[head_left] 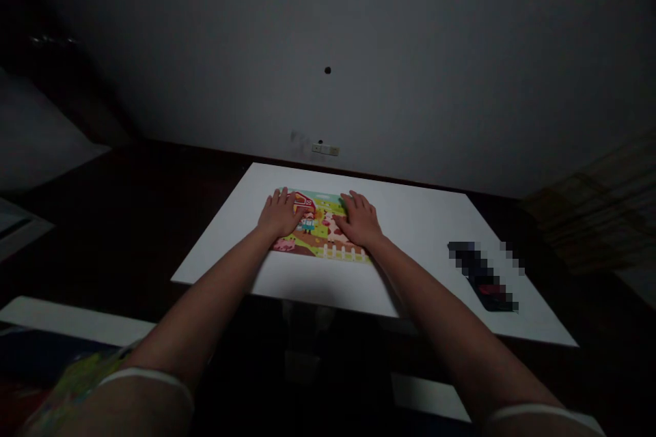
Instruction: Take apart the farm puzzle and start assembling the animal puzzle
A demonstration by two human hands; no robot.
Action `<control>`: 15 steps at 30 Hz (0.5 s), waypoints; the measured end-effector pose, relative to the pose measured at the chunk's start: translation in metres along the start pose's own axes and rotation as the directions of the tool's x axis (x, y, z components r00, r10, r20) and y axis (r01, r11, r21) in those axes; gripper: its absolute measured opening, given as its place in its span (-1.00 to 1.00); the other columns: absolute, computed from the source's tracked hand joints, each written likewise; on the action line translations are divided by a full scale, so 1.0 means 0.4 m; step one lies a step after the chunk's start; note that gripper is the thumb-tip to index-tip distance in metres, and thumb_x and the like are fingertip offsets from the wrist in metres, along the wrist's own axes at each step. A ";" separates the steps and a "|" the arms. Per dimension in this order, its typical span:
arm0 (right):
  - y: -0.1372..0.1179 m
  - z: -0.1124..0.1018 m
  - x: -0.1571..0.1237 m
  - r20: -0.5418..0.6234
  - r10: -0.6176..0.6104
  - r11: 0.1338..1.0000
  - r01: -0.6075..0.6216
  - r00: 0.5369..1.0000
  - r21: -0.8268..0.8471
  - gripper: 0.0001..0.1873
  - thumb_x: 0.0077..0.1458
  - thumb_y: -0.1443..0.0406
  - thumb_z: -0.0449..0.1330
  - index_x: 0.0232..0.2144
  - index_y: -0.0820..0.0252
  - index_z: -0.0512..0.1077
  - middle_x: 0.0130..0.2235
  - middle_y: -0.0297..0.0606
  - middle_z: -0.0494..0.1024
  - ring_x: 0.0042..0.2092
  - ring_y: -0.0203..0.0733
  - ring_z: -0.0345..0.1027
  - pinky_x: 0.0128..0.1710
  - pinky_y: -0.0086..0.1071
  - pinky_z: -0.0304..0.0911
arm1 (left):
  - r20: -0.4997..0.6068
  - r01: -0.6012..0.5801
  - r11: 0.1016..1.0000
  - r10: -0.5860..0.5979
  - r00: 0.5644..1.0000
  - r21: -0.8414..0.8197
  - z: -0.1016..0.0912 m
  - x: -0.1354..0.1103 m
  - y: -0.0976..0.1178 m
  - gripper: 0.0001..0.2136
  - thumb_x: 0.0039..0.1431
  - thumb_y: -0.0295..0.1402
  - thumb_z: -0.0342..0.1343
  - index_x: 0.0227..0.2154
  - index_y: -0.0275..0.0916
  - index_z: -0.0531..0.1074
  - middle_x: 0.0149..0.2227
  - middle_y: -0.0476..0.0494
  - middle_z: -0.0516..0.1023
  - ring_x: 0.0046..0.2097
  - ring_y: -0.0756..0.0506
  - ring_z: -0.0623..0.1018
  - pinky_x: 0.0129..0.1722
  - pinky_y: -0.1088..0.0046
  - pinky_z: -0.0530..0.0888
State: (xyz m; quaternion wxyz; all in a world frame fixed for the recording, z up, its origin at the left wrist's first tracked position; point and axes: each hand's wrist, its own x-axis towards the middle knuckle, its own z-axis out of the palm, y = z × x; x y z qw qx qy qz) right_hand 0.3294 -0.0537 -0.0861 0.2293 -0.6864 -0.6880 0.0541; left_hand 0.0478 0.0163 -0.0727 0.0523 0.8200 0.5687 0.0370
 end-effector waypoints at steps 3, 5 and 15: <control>0.002 0.006 0.017 0.205 -0.023 0.982 0.060 0.979 -0.180 -0.16 0.57 -0.12 0.03 0.65 0.18 0.22 0.71 0.11 0.09 0.70 0.35 -0.10 0.62 0.17 -0.09 | -0.011 -0.004 1.000 0.004 1.000 0.000 0.005 0.003 0.001 -0.18 0.64 0.16 -0.26 0.65 -0.38 0.17 0.72 -0.51 0.02 0.72 -0.53 0.05 0.66 -0.14 0.08; 0.010 0.010 0.035 0.248 -0.022 0.977 0.073 0.969 -0.199 -0.14 0.59 -0.14 -0.02 0.67 0.21 0.20 0.71 0.12 0.08 0.71 0.36 -0.11 0.63 0.16 -0.11 | -0.020 0.008 1.000 -0.008 1.000 0.004 0.006 0.006 0.003 -0.19 0.64 0.15 -0.24 0.65 -0.36 0.18 0.72 -0.49 0.03 0.72 -0.53 0.06 0.65 -0.14 0.09; 0.044 0.012 0.087 0.235 -0.034 0.981 0.078 0.971 -0.177 -0.11 0.58 -0.17 0.01 0.67 0.21 0.21 0.70 0.08 0.11 0.69 0.39 -0.07 0.64 0.15 -0.09 | 0.015 0.012 1.000 -0.012 1.000 -0.008 -0.010 0.051 0.017 -0.16 0.63 0.18 -0.30 0.66 -0.35 0.13 0.73 -0.45 0.03 0.72 -0.53 0.02 0.66 -0.13 0.07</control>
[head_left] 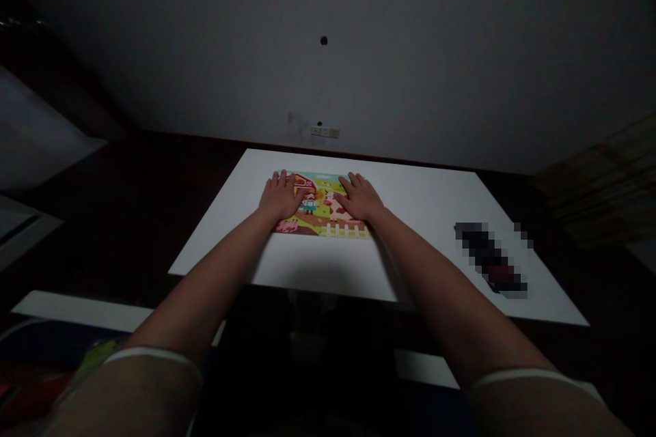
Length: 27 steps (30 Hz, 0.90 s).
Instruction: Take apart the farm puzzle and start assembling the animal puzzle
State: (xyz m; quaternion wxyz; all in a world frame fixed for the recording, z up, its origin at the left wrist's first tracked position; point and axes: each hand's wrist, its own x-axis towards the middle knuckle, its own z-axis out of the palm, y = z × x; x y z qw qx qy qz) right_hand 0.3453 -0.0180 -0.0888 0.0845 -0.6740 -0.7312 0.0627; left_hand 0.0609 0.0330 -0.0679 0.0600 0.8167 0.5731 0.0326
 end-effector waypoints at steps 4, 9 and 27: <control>0.003 0.002 0.001 -0.006 0.003 1.000 -0.003 1.000 0.005 -0.11 0.58 -0.17 0.01 0.68 0.21 0.20 0.71 0.08 0.10 0.70 0.40 -0.08 0.64 0.15 -0.10 | -0.004 -0.004 1.000 0.004 1.000 -0.002 0.001 0.005 0.001 -0.16 0.63 0.16 -0.29 0.66 -0.39 0.13 0.73 -0.47 0.01 0.73 -0.52 0.00 0.66 -0.12 0.05; 0.002 -0.001 -0.002 -0.007 0.002 1.000 -0.002 1.000 0.028 -0.12 0.58 -0.15 0.04 0.67 0.22 0.21 0.71 0.07 0.11 0.70 0.39 -0.08 0.64 0.14 -0.12 | 0.003 0.002 1.000 -0.002 1.000 -0.019 -0.005 -0.005 0.007 -0.17 0.63 0.15 -0.29 0.65 -0.39 0.15 0.73 -0.48 -0.01 0.73 -0.53 0.00 0.66 -0.12 0.06; 0.018 -0.033 0.027 -0.153 0.076 0.993 -0.061 0.985 0.103 -0.45 0.48 0.02 0.19 0.34 0.05 0.62 0.40 0.03 0.58 0.40 0.33 0.36 0.36 0.17 0.30 | -0.164 -0.118 0.993 0.118 0.979 0.009 -0.006 0.080 -0.030 -0.48 0.62 -0.11 -0.09 0.35 -0.30 0.54 0.34 -0.46 0.56 0.40 -0.37 0.50 0.47 0.06 0.40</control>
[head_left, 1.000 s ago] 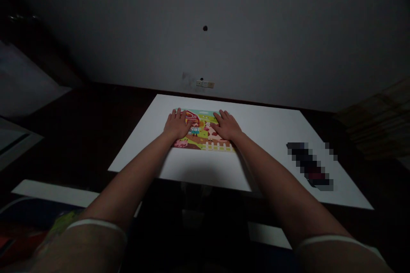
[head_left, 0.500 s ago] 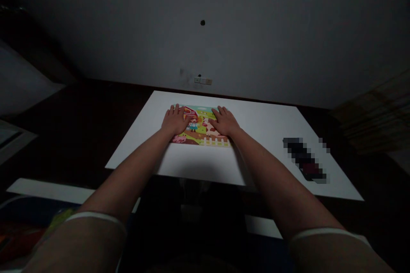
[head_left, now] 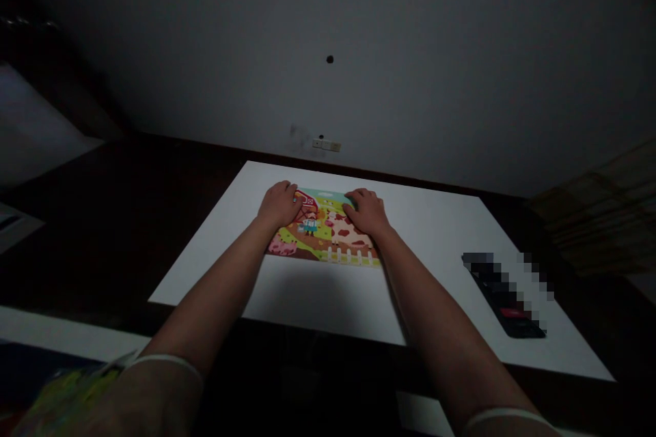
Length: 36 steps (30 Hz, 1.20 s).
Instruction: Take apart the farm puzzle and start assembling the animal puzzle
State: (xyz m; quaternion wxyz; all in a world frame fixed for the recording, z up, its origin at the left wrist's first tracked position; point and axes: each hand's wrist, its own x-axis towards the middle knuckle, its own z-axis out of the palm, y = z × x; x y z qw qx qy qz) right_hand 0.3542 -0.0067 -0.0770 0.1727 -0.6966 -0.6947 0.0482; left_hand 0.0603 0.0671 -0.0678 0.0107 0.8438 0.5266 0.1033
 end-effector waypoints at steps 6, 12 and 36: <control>0.026 0.010 0.016 -0.044 0.018 0.997 -0.014 0.999 0.073 -0.51 0.41 0.09 0.20 0.20 0.12 0.71 0.27 0.05 0.64 0.31 0.35 0.41 0.28 0.15 0.32 | 0.039 0.002 1.000 -0.002 0.999 0.017 -0.006 0.006 -0.002 -0.53 0.57 -0.10 0.03 0.32 -0.23 0.55 0.28 -0.44 0.53 0.33 -0.43 0.49 0.37 -0.01 0.48; 0.022 0.005 0.004 -0.059 -0.038 0.999 0.039 0.998 0.010 -0.53 0.42 0.13 0.19 0.22 0.11 0.68 0.24 0.04 0.68 0.31 0.32 0.41 0.32 0.14 0.24 | 0.029 0.009 0.999 -0.008 1.000 -0.041 0.001 0.015 -0.002 -0.56 0.51 -0.18 0.08 0.29 -0.25 0.55 0.21 -0.44 0.52 0.28 -0.45 0.47 0.33 -0.02 0.47; 0.009 -0.004 0.004 -0.016 -0.140 0.990 0.139 0.990 -0.037 -0.56 0.48 0.19 0.15 0.22 0.21 0.65 0.19 0.13 0.63 0.22 0.29 0.42 0.23 0.06 0.27 | 0.007 0.038 0.993 -0.037 0.999 -0.115 -0.010 0.015 0.005 -0.71 0.50 -0.21 0.11 0.10 -0.22 0.58 0.17 -0.43 0.55 0.26 -0.46 0.47 0.27 -0.07 0.44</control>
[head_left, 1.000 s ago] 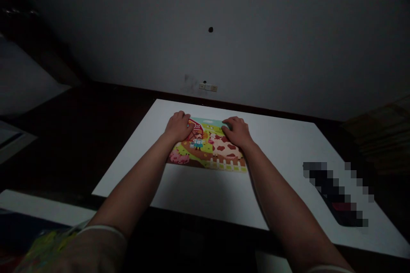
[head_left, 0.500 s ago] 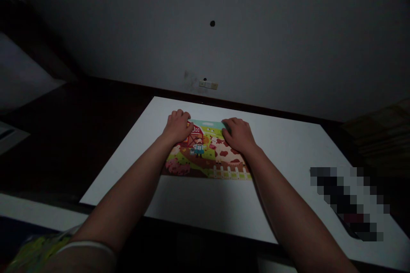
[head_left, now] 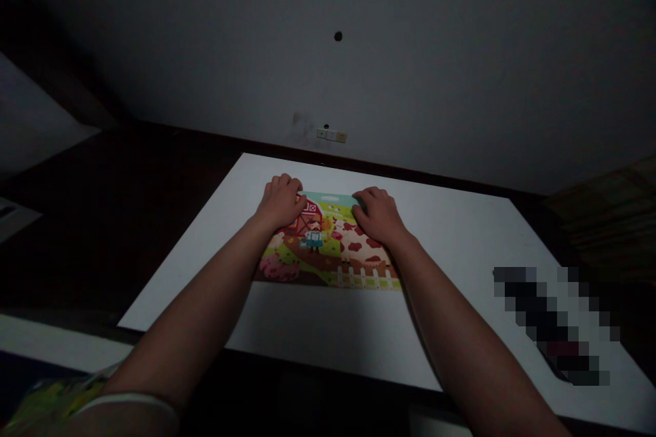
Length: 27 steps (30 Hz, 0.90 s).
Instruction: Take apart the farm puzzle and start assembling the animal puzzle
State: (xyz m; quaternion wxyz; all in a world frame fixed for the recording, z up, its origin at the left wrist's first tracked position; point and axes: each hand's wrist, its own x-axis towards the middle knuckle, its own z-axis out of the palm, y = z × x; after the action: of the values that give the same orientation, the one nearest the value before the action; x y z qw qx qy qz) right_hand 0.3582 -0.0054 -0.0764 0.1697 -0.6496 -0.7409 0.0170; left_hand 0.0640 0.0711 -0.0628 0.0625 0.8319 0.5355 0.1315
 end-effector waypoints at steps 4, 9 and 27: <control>-0.006 -0.003 -0.001 0.006 0.010 1.000 -0.010 1.000 0.005 -0.55 0.48 0.20 0.15 0.23 0.22 0.65 0.18 0.12 0.63 0.23 0.29 0.43 0.25 0.07 0.27 | -0.007 -0.021 1.000 0.021 1.000 0.012 0.003 0.002 -0.005 -0.72 0.49 -0.21 0.12 0.08 -0.23 0.59 0.13 -0.41 0.57 0.23 -0.45 0.49 0.25 -0.05 0.45; -0.014 -0.004 -0.004 0.004 0.018 1.000 -0.018 1.000 -0.007 -0.54 0.48 0.21 0.14 0.26 0.21 0.64 0.20 0.13 0.63 0.26 0.29 0.44 0.30 0.11 0.25 | -0.004 -0.027 1.000 0.027 1.000 0.006 0.003 0.003 -0.008 -0.70 0.47 -0.24 0.12 0.11 -0.25 0.59 0.13 -0.42 0.59 0.24 -0.45 0.50 0.24 -0.05 0.45; -0.009 0.003 -0.002 -0.045 -0.028 0.999 0.030 0.999 0.038 -0.56 0.41 0.20 0.13 0.18 0.19 0.62 0.14 0.06 0.67 0.21 0.21 0.46 0.32 0.07 0.21 | -0.029 -0.048 0.999 0.048 0.998 0.001 -0.001 -0.003 -0.004 -0.73 0.48 -0.25 0.11 0.05 -0.21 0.62 0.12 -0.39 0.60 0.23 -0.44 0.52 0.24 -0.06 0.46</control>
State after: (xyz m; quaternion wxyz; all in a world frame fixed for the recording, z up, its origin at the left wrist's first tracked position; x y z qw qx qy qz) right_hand 0.3543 -0.0065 -0.0769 0.1986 -0.6356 -0.7459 0.0144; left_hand 0.0619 0.0706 -0.0631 0.0512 0.8426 0.5161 0.1449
